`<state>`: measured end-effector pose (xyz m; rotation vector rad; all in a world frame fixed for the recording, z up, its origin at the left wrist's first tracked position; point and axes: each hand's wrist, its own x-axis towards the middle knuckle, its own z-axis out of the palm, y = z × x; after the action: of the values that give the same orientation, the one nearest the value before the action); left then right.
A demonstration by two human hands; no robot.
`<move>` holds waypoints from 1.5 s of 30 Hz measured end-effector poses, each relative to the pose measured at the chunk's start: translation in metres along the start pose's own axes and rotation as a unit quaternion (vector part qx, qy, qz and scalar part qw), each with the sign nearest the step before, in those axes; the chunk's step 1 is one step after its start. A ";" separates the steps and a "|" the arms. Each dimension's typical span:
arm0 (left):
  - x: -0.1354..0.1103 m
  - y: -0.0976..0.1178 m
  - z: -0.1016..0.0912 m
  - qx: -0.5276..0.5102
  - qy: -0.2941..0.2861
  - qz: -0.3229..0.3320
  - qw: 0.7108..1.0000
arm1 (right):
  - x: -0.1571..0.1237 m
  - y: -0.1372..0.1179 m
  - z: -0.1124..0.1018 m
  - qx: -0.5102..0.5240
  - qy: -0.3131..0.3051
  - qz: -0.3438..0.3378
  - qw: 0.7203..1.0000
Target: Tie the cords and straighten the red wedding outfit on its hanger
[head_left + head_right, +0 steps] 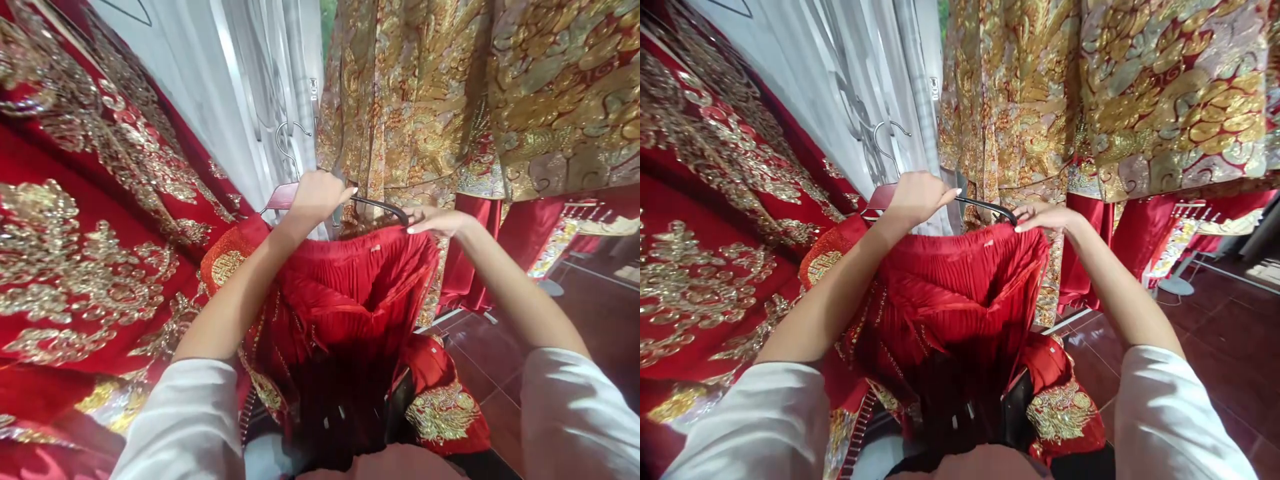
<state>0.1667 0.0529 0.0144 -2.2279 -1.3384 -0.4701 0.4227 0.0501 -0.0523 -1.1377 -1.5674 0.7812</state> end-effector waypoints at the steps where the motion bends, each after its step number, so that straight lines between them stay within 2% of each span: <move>1: -0.001 -0.001 -0.001 -0.003 -0.001 0.003 1.000 | 0.005 -0.007 -0.006 -0.021 -0.058 0.029 0.998; 2: -0.002 -0.001 -0.002 -0.009 -0.001 0.005 1.000 | 0.010 -0.016 -0.010 -0.053 -0.092 0.042 0.993; 3: -0.003 -0.002 -0.003 -0.019 -0.002 0.010 1.000 | 0.017 -0.028 -0.011 -0.088 -0.093 0.040 0.991; 4: -0.003 -0.002 -0.003 -0.031 -0.003 0.014 0.999 | 0.023 -0.042 -0.010 -0.120 -0.057 0.021 0.991; 6: -0.002 -0.003 -0.001 -0.050 0.000 0.014 0.999 | 0.033 -0.077 0.000 -0.199 0.064 -0.042 0.977; 8: 0.001 -0.002 0.002 -0.058 0.008 0.000 0.998 | 0.030 -0.117 0.017 -0.316 0.160 -0.118 0.928; 11: 0.006 0.001 0.007 -0.060 0.015 -0.032 0.998 | -0.001 -0.157 0.054 -0.460 0.213 -0.204 0.837; 13: 0.007 0.003 0.007 -0.058 0.003 -0.040 0.997 | -0.033 -0.153 0.085 -0.532 0.189 -0.208 0.799; 14: 0.007 0.003 0.007 -0.057 -0.003 -0.036 0.998 | -0.049 -0.141 0.102 -0.563 0.150 -0.202 0.787; 16: 0.005 0.001 0.004 -0.061 0.001 -0.002 0.998 | -0.074 -0.105 0.132 -0.600 0.043 -0.180 0.779; 18: -0.001 -0.006 -0.001 -0.089 0.022 0.071 0.993 | -0.087 -0.067 0.152 -0.619 -0.034 -0.170 0.766; 20: -0.014 -0.017 -0.011 -0.140 0.036 0.148 0.978 | -0.089 -0.043 0.155 -0.617 -0.064 -0.150 0.770; 22: -0.037 -0.032 -0.022 -0.171 0.040 0.174 0.969 | -0.084 -0.035 0.141 -0.590 -0.041 -0.137 0.795; 24: -0.068 -0.051 -0.033 -0.151 0.047 0.130 0.979 | -0.071 -0.039 0.115 -0.539 0.024 -0.173 0.824; 26: -0.101 -0.070 -0.037 -0.095 0.055 0.036 0.993 | -0.052 -0.042 0.086 -0.478 0.084 -0.243 0.840; 27: -0.115 -0.080 -0.037 -0.070 0.057 -0.014 0.996 | -0.041 -0.041 0.073 -0.448 0.092 -0.278 0.845; 28: -0.127 -0.089 -0.036 -0.048 0.055 -0.052 0.996 | -0.030 -0.039 0.063 -0.422 0.080 -0.305 0.850; 30: -0.142 -0.104 -0.029 -0.043 0.029 -0.081 0.995 | -0.009 -0.029 0.051 -0.375 0.015 -0.334 0.865; 33: -0.147 -0.117 -0.020 -0.117 -0.010 -0.059 0.991 | 0.010 -0.012 0.054 -0.283 -0.054 -0.329 0.899; 35: -0.143 -0.123 -0.018 -0.172 -0.004 -0.058 0.983 | 0.016 -0.007 0.059 -0.214 -0.052 -0.310 0.925; 38: -0.132 -0.133 -0.018 -0.245 -0.005 -0.094 0.965 | 0.022 -0.010 0.065 -0.140 -0.055 -0.267 0.952; 40: -0.122 -0.140 -0.016 -0.321 -0.028 -0.137 0.937 | 0.027 -0.017 0.068 -0.132 -0.065 -0.244 0.958; 42: -0.113 -0.147 -0.011 -0.408 -0.064 -0.170 0.895 | 0.032 -0.024 0.073 -0.159 -0.069 -0.236 0.956; 45: -0.103 -0.153 -0.001 -0.515 -0.136 -0.174 0.828 | 0.033 -0.035 0.079 -0.217 -0.052 -0.252 0.942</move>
<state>-0.0159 0.0391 -0.0029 -2.9510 -1.9639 -1.3032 0.3357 0.0732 -0.0322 -0.9348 -2.0720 0.1546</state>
